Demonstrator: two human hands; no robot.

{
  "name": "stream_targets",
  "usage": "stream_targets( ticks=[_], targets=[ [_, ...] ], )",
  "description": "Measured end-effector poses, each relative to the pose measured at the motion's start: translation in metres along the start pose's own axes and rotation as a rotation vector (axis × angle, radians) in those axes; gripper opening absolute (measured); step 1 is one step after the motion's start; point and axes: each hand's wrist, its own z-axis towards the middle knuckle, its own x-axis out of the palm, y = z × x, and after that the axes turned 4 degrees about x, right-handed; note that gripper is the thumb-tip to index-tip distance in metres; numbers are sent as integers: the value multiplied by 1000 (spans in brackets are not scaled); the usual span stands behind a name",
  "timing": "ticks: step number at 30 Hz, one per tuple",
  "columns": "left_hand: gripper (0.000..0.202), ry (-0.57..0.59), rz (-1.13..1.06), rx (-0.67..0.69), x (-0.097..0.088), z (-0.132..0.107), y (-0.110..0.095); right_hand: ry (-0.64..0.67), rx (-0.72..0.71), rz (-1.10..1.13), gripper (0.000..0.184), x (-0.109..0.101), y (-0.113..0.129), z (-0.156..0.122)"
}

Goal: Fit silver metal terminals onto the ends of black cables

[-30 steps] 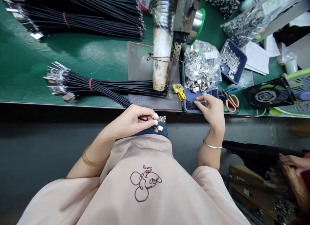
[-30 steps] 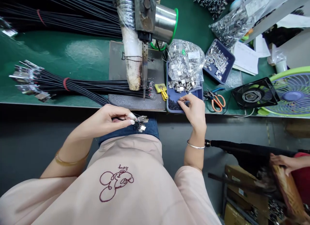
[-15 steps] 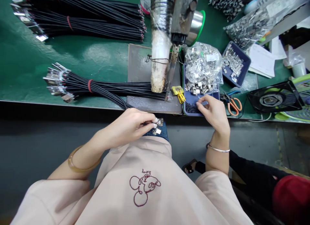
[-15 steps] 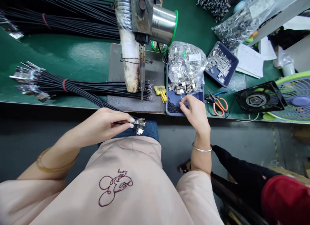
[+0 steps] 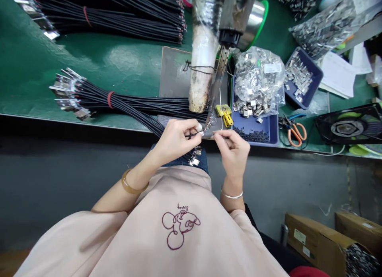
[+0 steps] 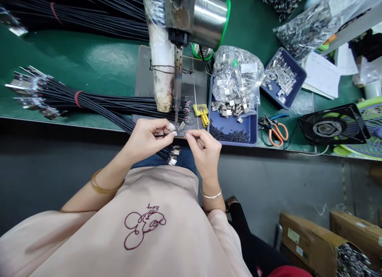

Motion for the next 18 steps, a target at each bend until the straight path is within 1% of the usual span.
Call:
stream_targets(
  ticks=[2,4,8,18],
  targets=[
    [9,-6,4,13,1,0,0,-22,-50,-43,21,12,2,1],
    [9,-5,0,29,0,0,1,-11,-86,-49,22,18,3,4],
    [11,8,-13,41,-1,-1,2,33,-106,-41,21,17,6,7],
    [9,26,-64,22,-3,-2,2,74,-58,-51,22,14,7,6]
  ],
)
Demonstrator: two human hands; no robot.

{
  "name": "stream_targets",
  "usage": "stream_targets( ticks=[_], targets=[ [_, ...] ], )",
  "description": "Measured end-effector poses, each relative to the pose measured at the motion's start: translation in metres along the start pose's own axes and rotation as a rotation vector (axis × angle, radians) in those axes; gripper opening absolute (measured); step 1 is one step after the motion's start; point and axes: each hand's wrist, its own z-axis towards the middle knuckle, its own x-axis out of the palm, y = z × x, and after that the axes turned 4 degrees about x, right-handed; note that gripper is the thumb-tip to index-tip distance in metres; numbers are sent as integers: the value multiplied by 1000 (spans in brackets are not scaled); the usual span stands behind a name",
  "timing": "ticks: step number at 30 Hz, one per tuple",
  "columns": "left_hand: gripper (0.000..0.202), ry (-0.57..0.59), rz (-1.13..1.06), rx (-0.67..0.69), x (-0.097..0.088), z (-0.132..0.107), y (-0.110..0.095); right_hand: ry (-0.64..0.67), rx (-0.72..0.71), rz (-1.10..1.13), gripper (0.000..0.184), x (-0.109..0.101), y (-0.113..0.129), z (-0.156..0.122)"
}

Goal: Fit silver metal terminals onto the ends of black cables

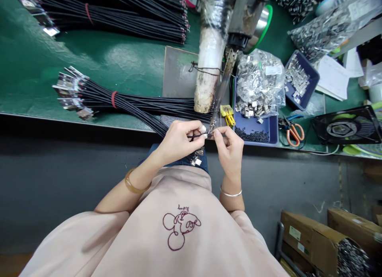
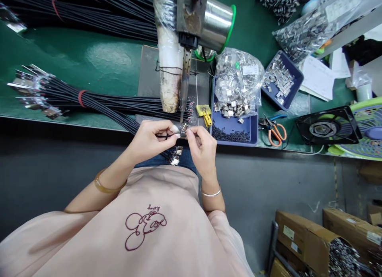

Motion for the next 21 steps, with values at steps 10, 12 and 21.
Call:
stream_targets(
  ticks=[10,12,21],
  targets=[
    [10,19,17,5,-2,0,1,13,23,44,23,0,3,0],
    [10,21,23,2,-2,-1,1,15,30,43,24,0,3,0],
    [9,17,39,3,-1,-1,1,25,46,52,25,-1,2,0]
  ],
)
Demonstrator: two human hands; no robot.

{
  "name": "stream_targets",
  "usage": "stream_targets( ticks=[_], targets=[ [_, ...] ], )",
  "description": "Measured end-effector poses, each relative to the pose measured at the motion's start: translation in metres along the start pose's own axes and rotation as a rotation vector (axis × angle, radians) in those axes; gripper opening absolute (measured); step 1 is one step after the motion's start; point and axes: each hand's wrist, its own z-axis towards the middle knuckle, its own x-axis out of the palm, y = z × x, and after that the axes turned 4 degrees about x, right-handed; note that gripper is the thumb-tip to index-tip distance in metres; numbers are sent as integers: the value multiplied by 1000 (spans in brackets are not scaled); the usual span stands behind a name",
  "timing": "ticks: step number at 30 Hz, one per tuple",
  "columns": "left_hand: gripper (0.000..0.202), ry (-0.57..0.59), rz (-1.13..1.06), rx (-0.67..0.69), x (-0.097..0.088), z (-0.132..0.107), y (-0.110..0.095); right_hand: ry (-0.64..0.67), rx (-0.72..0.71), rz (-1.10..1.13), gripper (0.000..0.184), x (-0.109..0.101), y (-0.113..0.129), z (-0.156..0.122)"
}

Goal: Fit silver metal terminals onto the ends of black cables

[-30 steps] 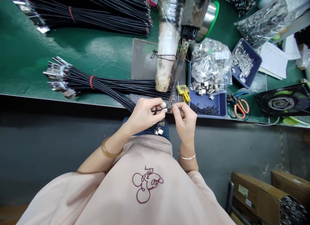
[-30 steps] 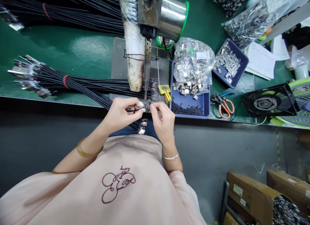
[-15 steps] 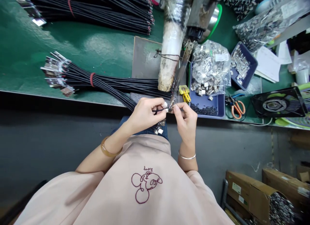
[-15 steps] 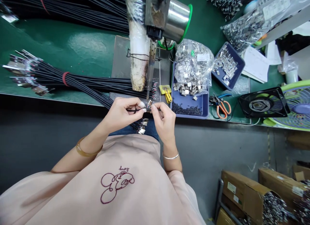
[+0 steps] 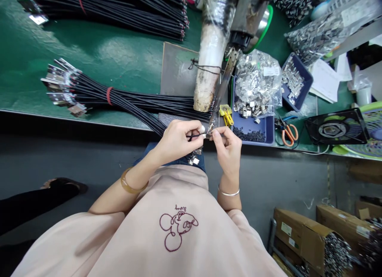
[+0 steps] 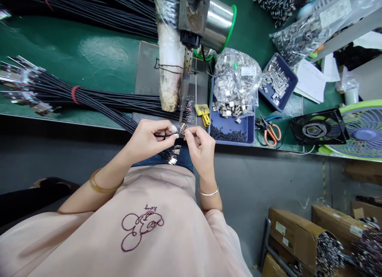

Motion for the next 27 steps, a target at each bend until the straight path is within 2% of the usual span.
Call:
stream_targets(
  ticks=[7,14,16,20,22,24,27],
  targets=[
    [11,13,24,-7,0,0,-1,3,-14,-55,26,0,2,-1],
    [12,90,77,9,-3,-1,0,-91,-231,-297,30,1,6,-4],
    [13,91,6,11,-5,-1,1,-130,-210,-219,24,-2,6,-5],
    [19,115,-163,13,-10,-2,0,-316,-158,64,16,-11,11,-12],
    [21,152,-224,1,-14,-1,-2,-358,-186,92,12,-14,15,-15],
    [21,174,-269,-9,-18,-1,-3,-314,-219,51,6,-13,16,-16],
    [19,171,-313,-37,-18,0,-5,-150,-185,35,6,-7,14,-13]
  ],
)
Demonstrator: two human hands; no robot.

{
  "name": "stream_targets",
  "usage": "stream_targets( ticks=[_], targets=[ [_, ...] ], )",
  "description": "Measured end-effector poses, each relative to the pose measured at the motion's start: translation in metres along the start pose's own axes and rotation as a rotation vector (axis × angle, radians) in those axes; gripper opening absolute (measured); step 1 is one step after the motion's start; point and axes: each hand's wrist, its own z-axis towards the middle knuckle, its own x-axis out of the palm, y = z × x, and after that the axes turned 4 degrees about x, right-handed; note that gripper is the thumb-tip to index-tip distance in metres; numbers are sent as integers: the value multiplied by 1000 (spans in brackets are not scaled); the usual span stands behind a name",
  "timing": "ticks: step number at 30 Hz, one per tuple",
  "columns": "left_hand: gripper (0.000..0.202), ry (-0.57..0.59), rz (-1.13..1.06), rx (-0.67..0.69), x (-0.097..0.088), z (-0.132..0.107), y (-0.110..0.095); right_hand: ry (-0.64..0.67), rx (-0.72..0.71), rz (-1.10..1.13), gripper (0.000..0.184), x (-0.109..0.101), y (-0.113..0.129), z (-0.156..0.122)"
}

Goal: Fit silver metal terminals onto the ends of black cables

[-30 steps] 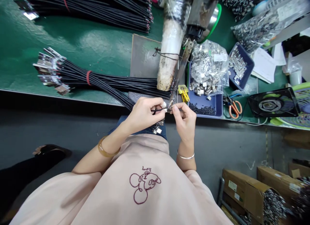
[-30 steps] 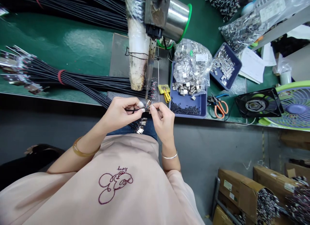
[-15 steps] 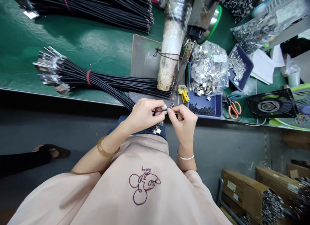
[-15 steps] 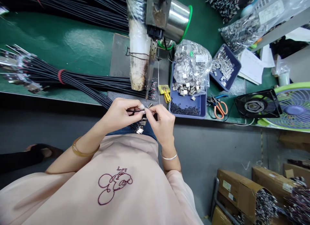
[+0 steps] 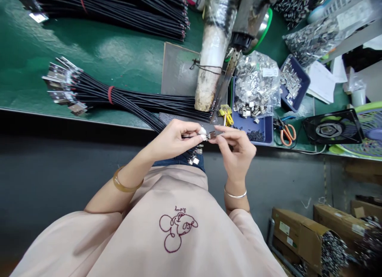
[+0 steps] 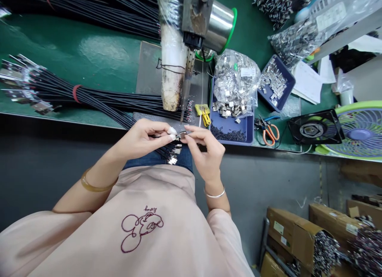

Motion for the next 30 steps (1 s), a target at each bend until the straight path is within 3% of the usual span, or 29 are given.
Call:
stream_targets(
  ticks=[4,8,13,18,25,27,30],
  targets=[
    [17,-131,29,-10,8,1,1,45,77,41,8,8,-8,1],
    [15,-229,52,-12,17,1,0,6,-48,-66,7,2,-9,-2],
    [13,-285,6,-48,20,3,-3,52,11,-161,37,-12,-5,-4],
    [15,-304,15,-65,20,5,-4,32,0,-222,4,-15,-7,-6],
    [16,-317,42,-68,21,5,-1,-204,-121,-36,15,-10,0,-12],
    [17,-320,41,-64,21,5,-1,-233,-93,-14,18,-6,4,-11],
    [16,-314,30,-49,21,5,-1,-196,20,-3,8,2,3,-7]
  ],
)
